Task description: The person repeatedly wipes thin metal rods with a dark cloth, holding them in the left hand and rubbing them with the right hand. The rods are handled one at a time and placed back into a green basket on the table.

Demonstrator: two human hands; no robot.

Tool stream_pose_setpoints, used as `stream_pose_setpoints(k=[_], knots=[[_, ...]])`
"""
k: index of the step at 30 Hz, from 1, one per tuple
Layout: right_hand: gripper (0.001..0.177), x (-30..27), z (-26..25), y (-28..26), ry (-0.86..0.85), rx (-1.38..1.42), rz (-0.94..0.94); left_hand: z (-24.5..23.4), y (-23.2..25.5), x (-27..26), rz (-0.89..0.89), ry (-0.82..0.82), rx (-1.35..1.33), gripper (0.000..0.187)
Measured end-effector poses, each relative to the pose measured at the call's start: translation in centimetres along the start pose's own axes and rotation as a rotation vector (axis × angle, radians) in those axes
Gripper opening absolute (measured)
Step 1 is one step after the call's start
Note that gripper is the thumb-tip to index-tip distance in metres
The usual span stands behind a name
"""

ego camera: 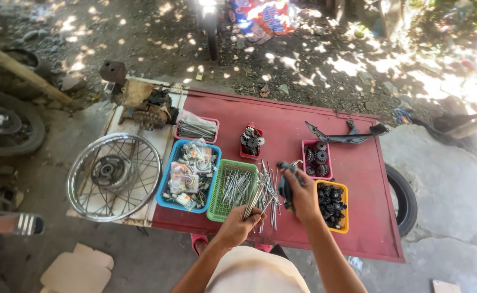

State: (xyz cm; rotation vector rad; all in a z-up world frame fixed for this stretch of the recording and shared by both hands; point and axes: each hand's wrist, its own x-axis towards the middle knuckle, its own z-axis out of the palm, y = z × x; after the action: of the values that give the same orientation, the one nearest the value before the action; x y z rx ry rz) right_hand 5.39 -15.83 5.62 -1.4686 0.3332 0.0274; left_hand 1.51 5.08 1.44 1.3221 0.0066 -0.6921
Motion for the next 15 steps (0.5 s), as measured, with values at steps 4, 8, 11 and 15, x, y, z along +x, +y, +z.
stream_pose_setpoints(k=[4,8,11,15], knots=[[0.018,1.2,-1.9,0.7,-0.027,0.145,-0.083,2.2,-2.6,0.1,0.004,0.022,-0.202,0.009],[0.025,-0.7,-0.6,1.5,-0.123,-0.034,0.063,3.6,-1.8,0.0,0.033,0.183,-0.101,0.008],[0.025,-2.2,0.8,3.2,-0.237,-0.148,0.124,2.6,-4.0,1.7,0.111,0.279,-0.2,0.021],[0.015,-2.3,2.1,4.2,-0.328,-0.246,-0.114,1.5,-3.2,1.3,0.106,0.366,-0.162,0.018]])
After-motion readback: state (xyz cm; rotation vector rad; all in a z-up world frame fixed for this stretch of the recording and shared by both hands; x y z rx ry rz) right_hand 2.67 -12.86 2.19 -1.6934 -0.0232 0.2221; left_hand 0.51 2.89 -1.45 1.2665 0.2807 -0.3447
